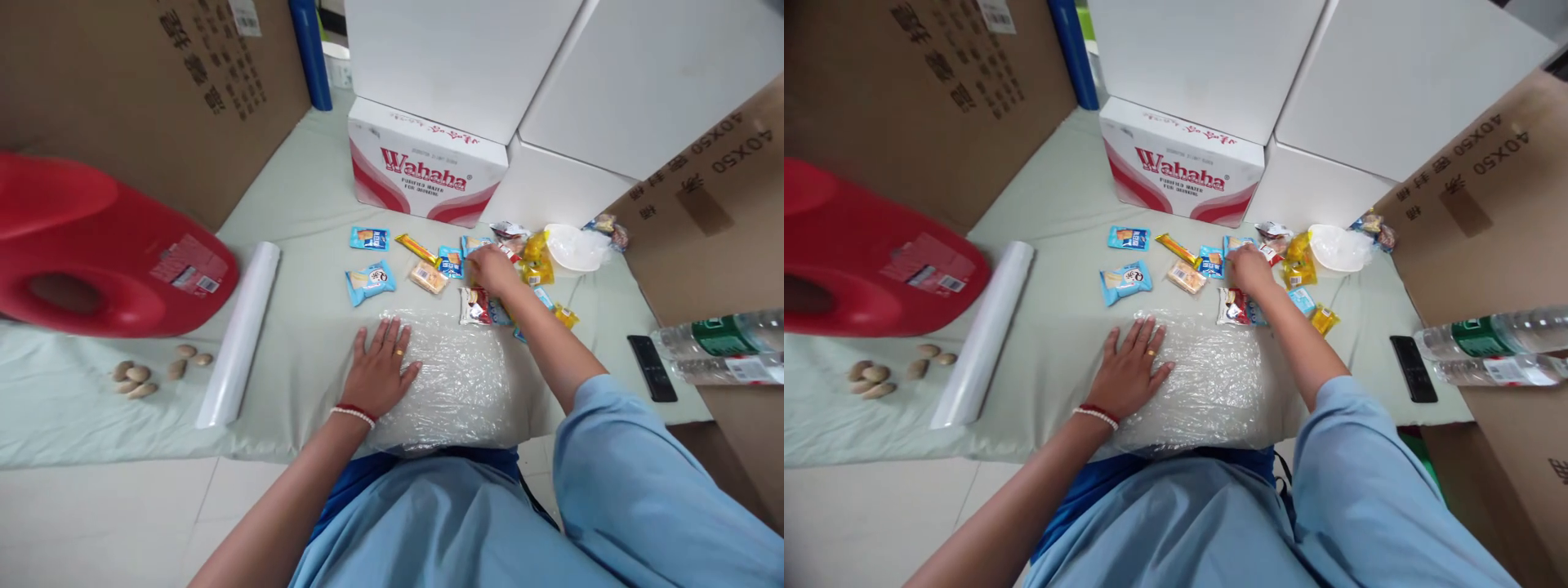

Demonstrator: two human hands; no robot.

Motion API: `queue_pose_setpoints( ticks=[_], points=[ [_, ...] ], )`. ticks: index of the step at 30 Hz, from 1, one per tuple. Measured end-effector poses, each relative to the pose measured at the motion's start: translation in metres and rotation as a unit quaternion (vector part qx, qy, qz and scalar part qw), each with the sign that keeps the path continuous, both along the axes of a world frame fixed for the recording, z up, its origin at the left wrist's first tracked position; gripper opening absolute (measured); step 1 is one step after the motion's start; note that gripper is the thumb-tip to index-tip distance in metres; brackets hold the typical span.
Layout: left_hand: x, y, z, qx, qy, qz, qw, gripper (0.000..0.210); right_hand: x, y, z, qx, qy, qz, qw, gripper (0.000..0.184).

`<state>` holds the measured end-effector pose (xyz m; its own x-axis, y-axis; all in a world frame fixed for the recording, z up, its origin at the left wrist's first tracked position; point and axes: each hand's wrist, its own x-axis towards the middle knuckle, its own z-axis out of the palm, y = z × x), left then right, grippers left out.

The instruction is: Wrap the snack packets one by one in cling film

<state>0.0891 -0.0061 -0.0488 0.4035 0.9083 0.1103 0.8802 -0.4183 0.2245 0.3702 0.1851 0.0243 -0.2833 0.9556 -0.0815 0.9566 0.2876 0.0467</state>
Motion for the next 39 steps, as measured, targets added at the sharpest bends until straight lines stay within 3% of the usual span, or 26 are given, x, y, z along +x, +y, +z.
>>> queue_pose_setpoints(
  ticks=[2, 4, 9, 13, 15, 18, 20, 22, 23, 24, 27, 29, 31, 35, 39],
  points=[
    [0.000, 0.000, 0.000, -0.002, -0.007, -0.003, 1.000, 0.066, 0.007, -0.010, 0.002, 0.042, 0.008, -0.041, 0.998, 0.039],
    [-0.001, 0.000, 0.000, -0.003, -0.009, -0.004, 1.000, 0.066, 0.000, -0.023, 0.002, 0.064, 0.043, -0.034, 0.996, 0.040],
    [0.000, 0.000, 0.001, -0.001, 0.011, -0.003, 1.000, 0.067, -0.052, -0.037, -0.016, -0.004, 0.116, 0.061, 0.991, 0.061],
    [0.000, 0.000, 0.002, -0.002, 0.016, -0.003, 1.000, 0.066, -0.065, -0.041, -0.020, 0.001, 0.228, 0.002, 0.974, 0.052],
    [0.000, 0.000, 0.002, -0.003, 0.008, -0.001, 1.000, 0.065, -0.057, -0.054, -0.014, -0.007, 0.371, -0.064, 0.926, 0.045],
    [0.000, 0.000, 0.002, -0.004, -0.002, 0.002, 1.000, 0.065, -0.042, -0.089, -0.005, -0.172, 0.570, -0.166, 0.786, 0.041],
    [0.000, 0.000, 0.002, -0.007, -0.002, 0.000, 1.000, 0.064, -0.037, -0.118, -0.005, -0.305, 0.609, -0.196, 0.706, 0.049],
    [0.000, 0.001, 0.003, -0.014, 0.003, -0.005, 1.000, 0.063, -0.037, -0.146, -0.010, -0.376, 0.599, -0.201, 0.678, 0.054],
    [0.000, 0.001, 0.003, -0.017, 0.004, -0.006, 1.000, 0.062, -0.038, -0.158, -0.013, -0.382, 0.582, -0.203, 0.689, 0.055],
    [0.000, 0.001, 0.003, -0.018, 0.005, -0.006, 1.000, 0.060, -0.040, -0.168, -0.016, -0.369, 0.553, -0.200, 0.720, 0.055],
    [0.001, 0.002, 0.003, -0.018, 0.002, -0.003, 1.000, 0.058, -0.038, -0.188, -0.016, -0.222, 0.368, -0.158, 0.889, 0.047],
    [0.001, 0.002, 0.002, -0.019, -0.002, -0.003, 1.000, 0.058, -0.031, -0.193, -0.010, -0.110, 0.232, -0.115, 0.960, 0.041],
    [0.002, 0.002, 0.002, -0.019, -0.006, -0.003, 1.000, 0.058, -0.026, -0.196, -0.004, -0.076, 0.184, -0.057, 0.978, 0.040],
    [0.002, 0.002, 0.001, -0.011, -0.010, -0.001, 1.000, 0.058, -0.029, -0.197, -0.006, -0.143, 0.197, 0.092, 0.966, 0.058],
    [0.002, 0.001, 0.002, -0.009, -0.010, 0.001, 1.000, 0.059, -0.036, -0.198, -0.012, -0.150, 0.167, 0.085, 0.971, 0.057]
  ],
)
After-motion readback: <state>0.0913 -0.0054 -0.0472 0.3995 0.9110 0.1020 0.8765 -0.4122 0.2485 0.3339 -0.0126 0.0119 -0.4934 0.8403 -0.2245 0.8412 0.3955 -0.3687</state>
